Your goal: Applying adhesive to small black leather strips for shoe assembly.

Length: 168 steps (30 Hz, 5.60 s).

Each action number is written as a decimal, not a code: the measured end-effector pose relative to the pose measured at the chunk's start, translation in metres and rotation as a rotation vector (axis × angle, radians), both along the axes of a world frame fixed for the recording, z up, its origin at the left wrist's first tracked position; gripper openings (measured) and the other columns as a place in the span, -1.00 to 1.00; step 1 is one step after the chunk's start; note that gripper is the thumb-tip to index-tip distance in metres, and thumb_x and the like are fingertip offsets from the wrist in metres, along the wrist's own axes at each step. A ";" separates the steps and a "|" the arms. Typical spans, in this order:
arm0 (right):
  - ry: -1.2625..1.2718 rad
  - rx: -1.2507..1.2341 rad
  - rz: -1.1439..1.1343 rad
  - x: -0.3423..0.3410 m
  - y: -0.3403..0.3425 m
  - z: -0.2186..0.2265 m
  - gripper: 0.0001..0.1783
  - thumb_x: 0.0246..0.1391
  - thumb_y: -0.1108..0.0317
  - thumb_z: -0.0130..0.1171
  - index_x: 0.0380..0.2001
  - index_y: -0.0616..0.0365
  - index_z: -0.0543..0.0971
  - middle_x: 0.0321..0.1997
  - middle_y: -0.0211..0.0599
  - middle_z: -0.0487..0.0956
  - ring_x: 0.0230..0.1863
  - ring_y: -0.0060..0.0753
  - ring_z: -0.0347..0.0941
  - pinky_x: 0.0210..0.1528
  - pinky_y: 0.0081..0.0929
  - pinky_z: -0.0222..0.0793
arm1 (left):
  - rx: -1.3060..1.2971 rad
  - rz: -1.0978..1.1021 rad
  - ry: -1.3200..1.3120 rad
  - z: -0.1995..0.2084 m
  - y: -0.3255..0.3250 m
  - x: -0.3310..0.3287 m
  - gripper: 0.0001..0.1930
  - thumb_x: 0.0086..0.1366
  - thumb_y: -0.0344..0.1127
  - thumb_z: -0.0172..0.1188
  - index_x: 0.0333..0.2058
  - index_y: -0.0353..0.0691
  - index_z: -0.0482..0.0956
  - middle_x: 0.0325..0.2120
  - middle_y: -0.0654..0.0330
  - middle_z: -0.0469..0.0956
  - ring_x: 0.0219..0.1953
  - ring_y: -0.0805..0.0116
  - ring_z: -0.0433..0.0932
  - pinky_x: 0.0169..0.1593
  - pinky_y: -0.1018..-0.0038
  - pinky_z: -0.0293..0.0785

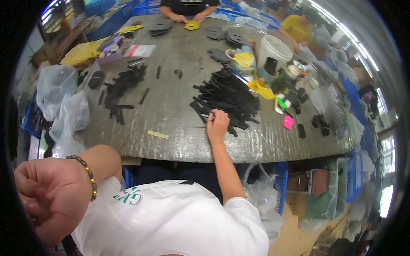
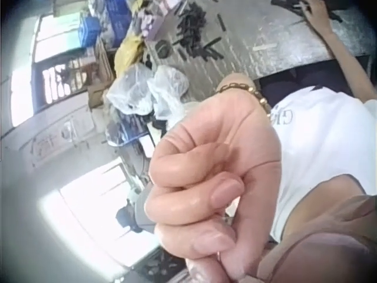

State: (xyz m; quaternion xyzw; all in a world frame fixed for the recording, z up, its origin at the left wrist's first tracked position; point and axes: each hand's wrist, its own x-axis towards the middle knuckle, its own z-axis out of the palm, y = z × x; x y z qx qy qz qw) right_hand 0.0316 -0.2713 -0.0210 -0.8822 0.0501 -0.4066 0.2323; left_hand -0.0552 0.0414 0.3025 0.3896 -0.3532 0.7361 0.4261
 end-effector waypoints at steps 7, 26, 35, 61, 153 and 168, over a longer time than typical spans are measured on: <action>0.106 -0.099 0.127 -0.013 0.006 0.012 -0.71 0.02 0.39 0.27 -0.14 0.08 0.56 -0.13 -0.25 0.48 -0.09 -0.11 0.39 -0.09 -0.18 0.26 | -0.026 0.066 -0.023 0.005 0.032 -0.006 -0.79 0.43 -0.05 0.05 -0.33 0.04 0.53 -0.45 0.43 0.45 -0.47 0.48 0.29 -0.41 0.57 0.12; 0.246 -0.135 0.227 0.222 0.003 0.007 -0.64 0.16 0.37 0.17 -0.01 0.30 0.48 -0.05 0.14 0.45 -0.01 0.20 0.41 0.02 -0.07 0.36 | 0.139 0.346 1.123 -0.200 0.119 0.168 -0.74 0.39 -0.38 0.09 0.02 -0.26 0.53 -0.02 0.04 0.53 -0.01 0.12 0.49 0.16 0.33 0.34; 0.375 -0.096 0.841 0.278 0.165 0.032 -0.85 0.07 0.47 0.11 -0.26 0.24 0.52 -0.22 -0.04 0.50 -0.09 0.10 0.45 -0.03 -0.14 0.39 | 0.304 0.544 1.639 -0.313 0.167 0.223 -0.49 0.48 0.04 -0.12 0.33 0.09 0.31 0.38 -0.14 0.08 0.40 -0.17 0.04 0.43 0.06 -0.09; 0.497 -0.154 0.989 0.425 0.229 0.064 -0.78 0.05 0.37 0.28 -0.25 0.22 0.55 -0.17 -0.07 0.53 -0.06 0.05 0.49 -0.04 -0.13 0.43 | 0.208 0.236 1.642 -0.295 0.143 0.315 -0.62 0.46 -0.18 -0.04 0.15 -0.19 0.43 0.20 -0.04 0.34 0.28 -0.03 0.26 0.35 0.21 0.11; 0.361 -0.067 0.526 -0.056 0.028 0.038 -0.87 0.03 0.42 0.29 -0.34 0.17 0.58 -0.26 -0.25 0.49 -0.18 -0.06 0.45 -0.15 -0.19 0.37 | 1.040 0.056 1.220 -0.280 0.014 0.084 -0.74 0.10 -0.44 0.29 -0.18 -0.06 0.66 -0.26 0.27 0.46 -0.17 0.26 0.44 -0.10 0.33 0.30; 0.630 0.025 0.726 0.003 0.090 0.025 -0.80 -0.05 0.43 0.32 -0.32 0.23 0.57 -0.23 -0.11 0.54 -0.15 0.04 0.50 -0.12 -0.18 0.42 | 1.031 0.278 1.307 -0.298 0.023 0.094 -0.69 0.20 -0.31 0.26 -0.05 -0.06 0.65 -0.07 0.21 0.50 0.00 0.21 0.44 0.02 0.29 0.31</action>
